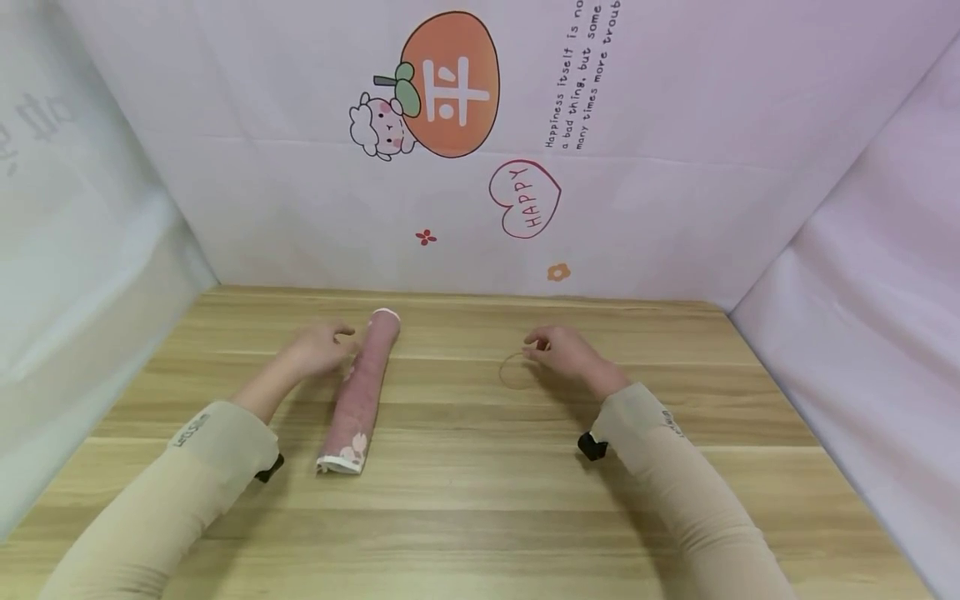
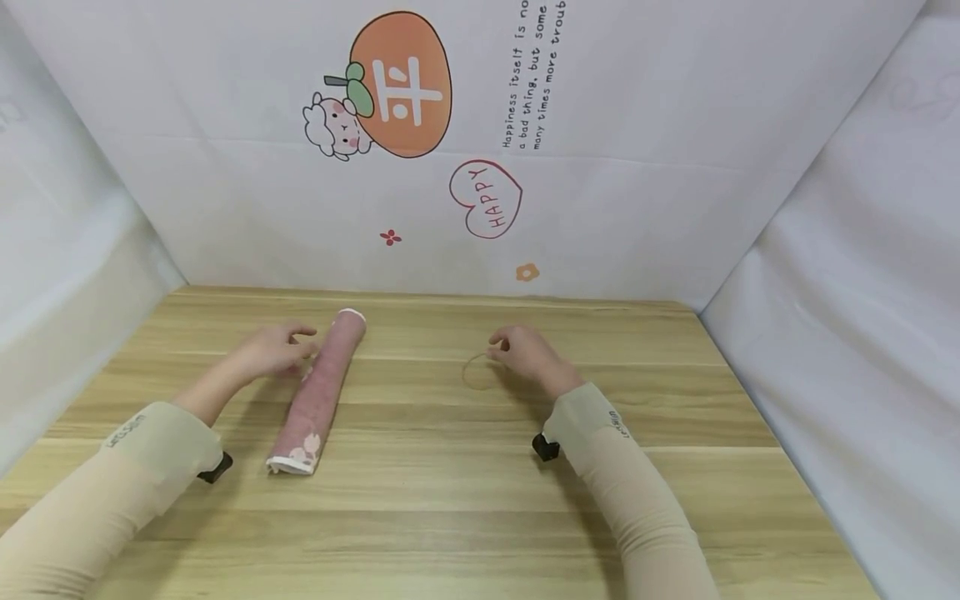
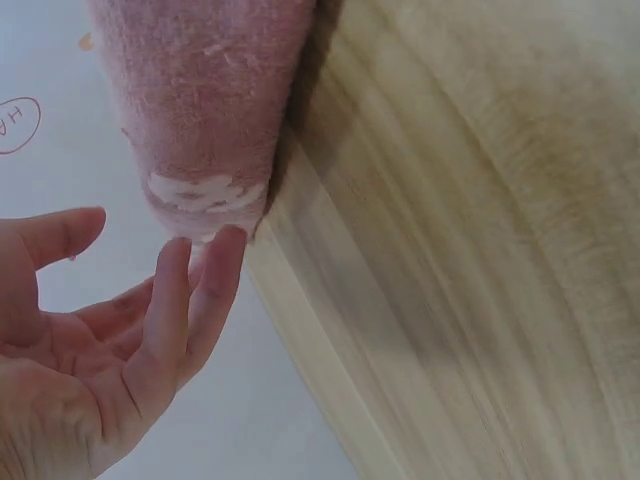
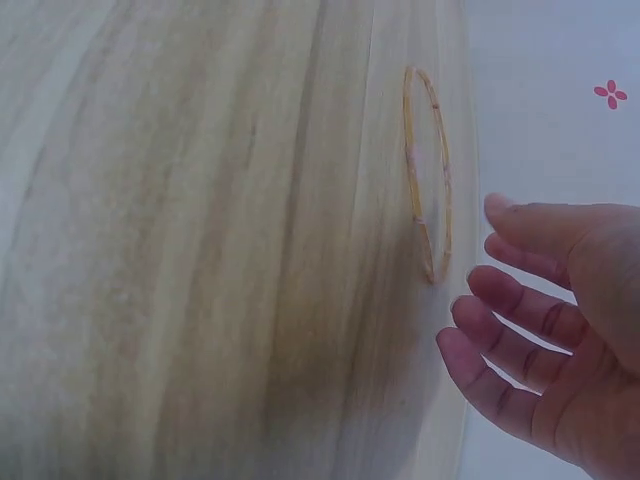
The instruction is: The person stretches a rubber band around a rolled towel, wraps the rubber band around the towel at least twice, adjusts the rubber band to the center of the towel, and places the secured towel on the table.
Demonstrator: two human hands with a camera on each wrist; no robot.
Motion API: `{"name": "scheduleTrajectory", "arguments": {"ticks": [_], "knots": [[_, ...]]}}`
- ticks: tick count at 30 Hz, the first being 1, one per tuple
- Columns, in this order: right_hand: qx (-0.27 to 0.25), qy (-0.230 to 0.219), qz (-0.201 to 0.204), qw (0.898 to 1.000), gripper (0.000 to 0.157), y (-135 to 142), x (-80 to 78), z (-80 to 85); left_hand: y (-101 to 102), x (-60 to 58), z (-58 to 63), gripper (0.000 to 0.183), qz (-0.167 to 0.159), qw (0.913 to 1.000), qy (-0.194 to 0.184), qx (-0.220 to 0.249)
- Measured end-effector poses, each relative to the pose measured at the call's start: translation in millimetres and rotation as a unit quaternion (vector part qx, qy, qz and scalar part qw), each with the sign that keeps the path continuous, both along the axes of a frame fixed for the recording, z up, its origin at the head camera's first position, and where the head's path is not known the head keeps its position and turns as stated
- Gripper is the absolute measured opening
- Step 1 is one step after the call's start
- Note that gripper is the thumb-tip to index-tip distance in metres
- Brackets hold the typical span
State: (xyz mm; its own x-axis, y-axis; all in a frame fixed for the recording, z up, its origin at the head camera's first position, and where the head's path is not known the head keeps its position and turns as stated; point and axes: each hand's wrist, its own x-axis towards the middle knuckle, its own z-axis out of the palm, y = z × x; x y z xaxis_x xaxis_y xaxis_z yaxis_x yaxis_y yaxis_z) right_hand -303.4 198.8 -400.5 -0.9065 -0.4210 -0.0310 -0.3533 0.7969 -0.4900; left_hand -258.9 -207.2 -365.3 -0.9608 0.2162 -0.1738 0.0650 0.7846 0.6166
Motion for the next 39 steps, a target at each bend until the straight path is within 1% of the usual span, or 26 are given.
{"name": "scheduleTrajectory", "arguments": {"ticks": [4, 6, 8, 10, 14, 18, 21, 24, 30, 34, 39], "knots": [[-0.002, -0.007, -0.009, 1.0, 0.03, 0.2, -1.0, -1.1, 2.0, 1.3, -3.7, 0.066, -0.005, 0.9993, -0.034, 0.015], [-0.007, -0.014, -0.014, 1.0, 0.029, 0.4, -1.3, -0.8, 2.6, 2.6, -5.3, 0.07, -0.009, 0.9988, -0.046, 0.015], [-0.012, -0.02, -0.017, 1.0, 0.028, 0.7, -1.8, -0.6, 3.6, 4.4, -6.6, 0.074, -0.018, 0.9986, -0.048, 0.009], [-0.017, -0.022, -0.019, 0.999, 0.025, 0.9, -2.7, -0.6, 4.9, 6.0, -7.5, 0.078, -0.022, 0.9981, -0.057, 0.014], [-0.024, -0.025, -0.026, 0.999, 0.019, 0.8, -5.2, -1.9, 7.9, 7.6, -8.2, 0.081, -0.027, 0.9975, -0.062, 0.022], [-0.02, -0.027, -0.029, 0.999, 0.012, 0.6, -6.5, -4.3, 10.9, 8.1, -9.3, 0.082, -0.031, 0.9972, -0.066, 0.018], [-0.013, -0.024, -0.031, 0.999, 0.008, 0.5, -7.0, -6.2, 13.0, 8.3, -10.8, 0.088, -0.031, 0.9964, -0.075, 0.024], [-0.007, -0.017, -0.034, 0.999, 0.007, -0.2, -7.4, -7.7, 15.6, 8.9, -11.5, 0.095, -0.033, 0.9956, -0.083, 0.029], [-0.002, -0.02, -0.037, 0.999, 0.006, -2.6, -7.9, -9.6, 19.5, 9.8, -10.1, 0.103, -0.042, 0.996, -0.076, 0.023], [-0.001, -0.024, -0.04, 0.999, 0.007, -3.2, -9.3, -11.3, 21.6, 10.6, -9.0, 0.103, -0.05, 0.9962, -0.068, 0.022], [0.003, -0.027, -0.043, 0.999, 0.009, -3.4, -8.4, -10.6, 23.6, 9.6, -9.9, 0.102, -0.05, 0.9963, -0.067, 0.02]]}}
